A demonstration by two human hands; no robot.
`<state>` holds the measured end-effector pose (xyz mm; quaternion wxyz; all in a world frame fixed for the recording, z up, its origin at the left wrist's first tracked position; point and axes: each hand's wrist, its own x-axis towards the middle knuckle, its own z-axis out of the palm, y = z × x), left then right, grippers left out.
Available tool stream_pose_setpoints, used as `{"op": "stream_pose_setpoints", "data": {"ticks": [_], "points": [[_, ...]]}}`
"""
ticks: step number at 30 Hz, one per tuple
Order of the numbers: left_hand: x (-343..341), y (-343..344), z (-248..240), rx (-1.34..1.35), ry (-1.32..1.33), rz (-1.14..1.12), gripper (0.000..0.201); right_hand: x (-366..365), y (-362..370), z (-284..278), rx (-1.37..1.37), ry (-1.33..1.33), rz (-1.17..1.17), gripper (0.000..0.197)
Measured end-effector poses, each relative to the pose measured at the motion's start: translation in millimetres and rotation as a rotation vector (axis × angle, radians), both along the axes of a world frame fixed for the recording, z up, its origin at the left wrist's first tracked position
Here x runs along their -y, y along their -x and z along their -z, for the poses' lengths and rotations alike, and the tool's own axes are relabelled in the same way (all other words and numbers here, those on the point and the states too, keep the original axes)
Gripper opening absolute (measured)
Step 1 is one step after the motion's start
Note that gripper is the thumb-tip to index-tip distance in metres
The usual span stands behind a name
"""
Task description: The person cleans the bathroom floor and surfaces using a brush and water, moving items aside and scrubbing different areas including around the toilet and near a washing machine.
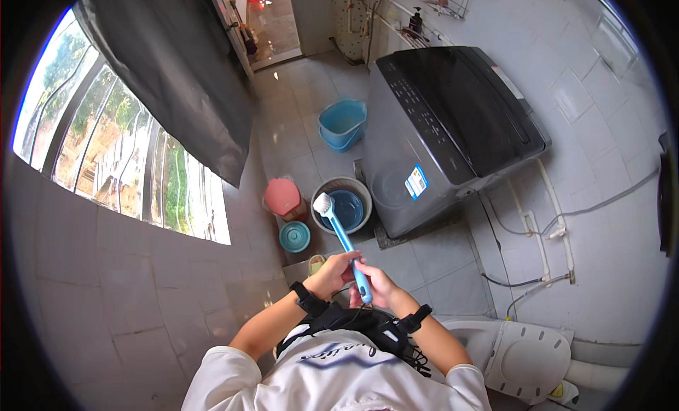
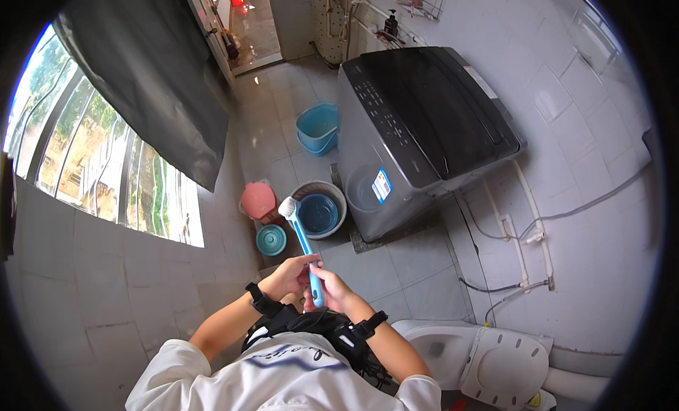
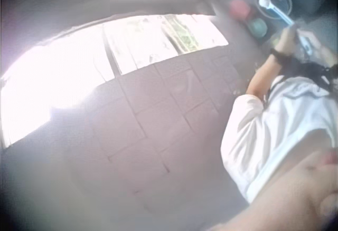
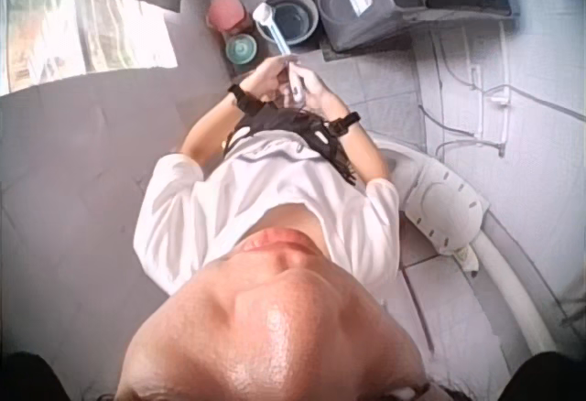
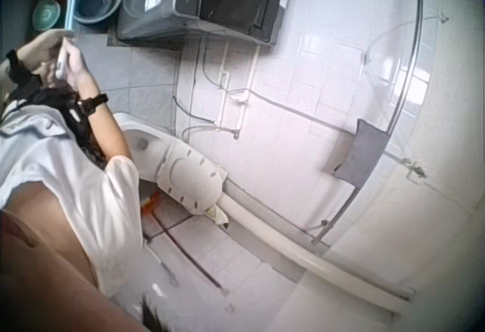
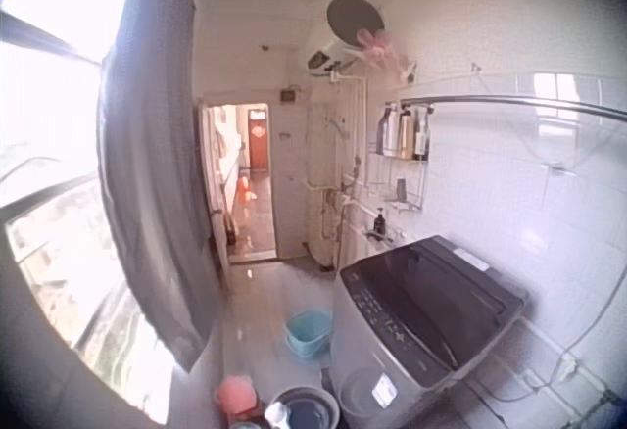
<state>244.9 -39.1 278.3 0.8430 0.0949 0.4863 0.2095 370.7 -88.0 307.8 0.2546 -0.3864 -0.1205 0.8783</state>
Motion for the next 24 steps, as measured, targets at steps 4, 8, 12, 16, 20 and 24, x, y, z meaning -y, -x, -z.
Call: {"op": "stream_pose_setpoints", "data": {"ticks": [4,8,12,16,20,24], "points": [[-36.6,32.7,10.7,-0.010,-0.036,-0.220,0.014,-69.3,-15.6,-1.4,0.884,-0.602,-0.035,0.034],[-83.4,96.6,14.7,-0.070,-0.211,-0.179,0.008,-147.8,-65.5,-50.6,1.993,-1.242,0.642,0.020],[-135.2,111.4,-11.0,-0.211,-0.341,-0.204,0.008,-181.9,-136.3,-54.3,2.634,-0.896,0.748,0.028],[-192.8,120.9,-19.9,-0.209,-0.349,-0.164,0.008,-183.1,-175.7,-22.3,2.674,-0.575,0.655,0.035],[-239.4,128.9,-18.5,-0.149,-0.329,-0.159,0.010,-188.2,-175.4,-28.4,2.684,-0.772,0.721,0.030],[-270.6,118.6,-8.9,-0.227,-0.286,-0.197,0.010,-189.4,-183.4,-21.5,2.625,-0.816,0.749,0.028]]}}
